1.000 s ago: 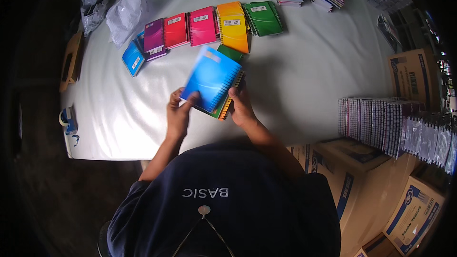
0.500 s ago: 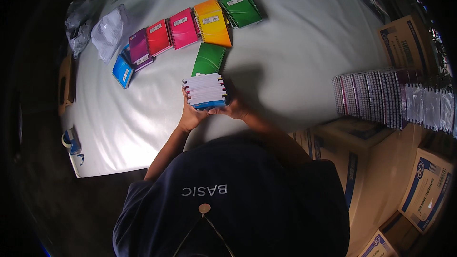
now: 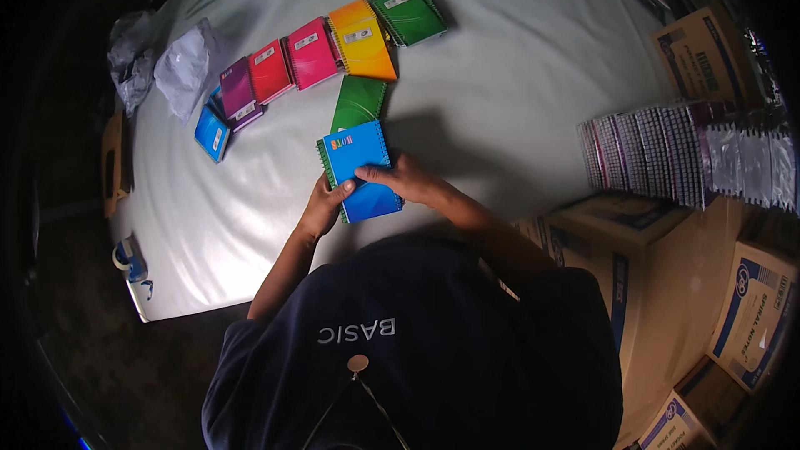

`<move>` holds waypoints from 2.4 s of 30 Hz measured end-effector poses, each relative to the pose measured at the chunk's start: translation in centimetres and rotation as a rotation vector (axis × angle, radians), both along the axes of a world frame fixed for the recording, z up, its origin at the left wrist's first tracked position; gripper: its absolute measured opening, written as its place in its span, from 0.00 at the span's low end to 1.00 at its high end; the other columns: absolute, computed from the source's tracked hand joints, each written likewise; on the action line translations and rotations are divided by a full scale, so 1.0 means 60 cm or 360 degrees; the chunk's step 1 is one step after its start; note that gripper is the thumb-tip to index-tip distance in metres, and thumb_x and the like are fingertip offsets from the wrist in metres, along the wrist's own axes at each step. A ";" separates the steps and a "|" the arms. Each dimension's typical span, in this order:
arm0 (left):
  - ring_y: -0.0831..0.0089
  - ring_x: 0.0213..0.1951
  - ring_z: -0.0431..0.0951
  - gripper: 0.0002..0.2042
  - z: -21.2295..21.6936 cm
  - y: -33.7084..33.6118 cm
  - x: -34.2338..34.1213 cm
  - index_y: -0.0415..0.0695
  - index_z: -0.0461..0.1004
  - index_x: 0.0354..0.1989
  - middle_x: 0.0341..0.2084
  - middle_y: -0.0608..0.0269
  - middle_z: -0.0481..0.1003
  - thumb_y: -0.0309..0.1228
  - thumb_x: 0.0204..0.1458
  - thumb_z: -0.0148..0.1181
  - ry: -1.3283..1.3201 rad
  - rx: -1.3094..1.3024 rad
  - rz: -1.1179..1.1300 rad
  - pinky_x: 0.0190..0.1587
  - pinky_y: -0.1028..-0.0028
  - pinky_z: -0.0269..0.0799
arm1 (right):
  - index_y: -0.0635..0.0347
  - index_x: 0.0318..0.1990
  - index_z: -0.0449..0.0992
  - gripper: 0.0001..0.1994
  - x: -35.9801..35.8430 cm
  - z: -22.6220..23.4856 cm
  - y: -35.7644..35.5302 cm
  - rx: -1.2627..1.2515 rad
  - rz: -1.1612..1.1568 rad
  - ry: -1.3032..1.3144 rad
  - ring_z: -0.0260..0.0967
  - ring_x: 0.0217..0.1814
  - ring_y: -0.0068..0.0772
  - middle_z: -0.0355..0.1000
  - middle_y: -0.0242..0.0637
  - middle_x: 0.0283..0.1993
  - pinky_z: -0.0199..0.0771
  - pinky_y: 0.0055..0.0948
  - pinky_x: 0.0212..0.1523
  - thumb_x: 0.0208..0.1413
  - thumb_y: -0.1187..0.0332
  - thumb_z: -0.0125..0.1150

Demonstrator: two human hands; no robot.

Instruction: The person sorts notebooks of different colors into piles on a large table, picking up stacks and individual notebooks to arrange them by color and then stacking them together.

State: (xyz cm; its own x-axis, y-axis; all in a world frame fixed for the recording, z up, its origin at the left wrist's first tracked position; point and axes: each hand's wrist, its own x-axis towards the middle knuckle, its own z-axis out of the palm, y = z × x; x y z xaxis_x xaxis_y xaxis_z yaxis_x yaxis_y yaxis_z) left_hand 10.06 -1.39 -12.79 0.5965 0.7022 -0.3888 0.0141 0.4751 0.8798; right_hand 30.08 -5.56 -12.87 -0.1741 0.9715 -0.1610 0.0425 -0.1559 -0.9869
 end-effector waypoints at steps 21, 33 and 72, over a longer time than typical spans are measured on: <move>0.63 0.53 0.68 0.37 0.009 -0.030 0.019 0.37 0.57 0.58 0.52 0.52 0.66 0.39 0.42 0.70 0.0079 -0.0275 -0.0078 0.54 0.66 0.66 | 0.51 0.61 0.60 0.28 0.028 -0.008 -0.034 0.0618 0.0050 -0.0109 0.24 0.76 0.40 0.42 0.39 0.72 0.34 0.40 0.70 0.51 0.73 0.58; 0.60 0.56 0.64 0.16 0.109 -0.022 0.011 0.54 0.70 0.33 0.46 0.66 0.69 0.31 0.34 0.68 -0.0020 0.2588 -0.0088 0.63 0.53 0.45 | 0.51 0.49 0.62 0.24 0.029 0.048 -0.036 0.1849 -0.0231 -0.0215 0.45 0.70 0.53 0.58 0.47 0.62 0.52 0.47 0.66 0.47 0.67 0.67; 0.69 0.38 0.76 0.28 0.287 0.213 0.268 0.34 0.64 0.48 0.38 0.54 0.75 0.39 0.45 0.68 -0.0188 0.0784 0.0392 0.42 0.74 0.72 | 0.59 0.54 0.64 0.23 0.111 0.204 0.152 0.0328 -0.0762 0.1279 0.65 0.54 0.26 0.67 0.34 0.50 0.66 0.32 0.55 0.53 0.62 0.61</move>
State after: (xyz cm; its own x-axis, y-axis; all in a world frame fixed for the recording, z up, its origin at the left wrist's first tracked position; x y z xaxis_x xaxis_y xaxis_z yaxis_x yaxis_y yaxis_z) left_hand 26.15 11.39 4.42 0.4116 0.9079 0.0799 -0.1576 -0.0155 0.9874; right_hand 36.75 3.59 -0.64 0.2652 0.9641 0.0158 -0.6825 0.1993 -0.7032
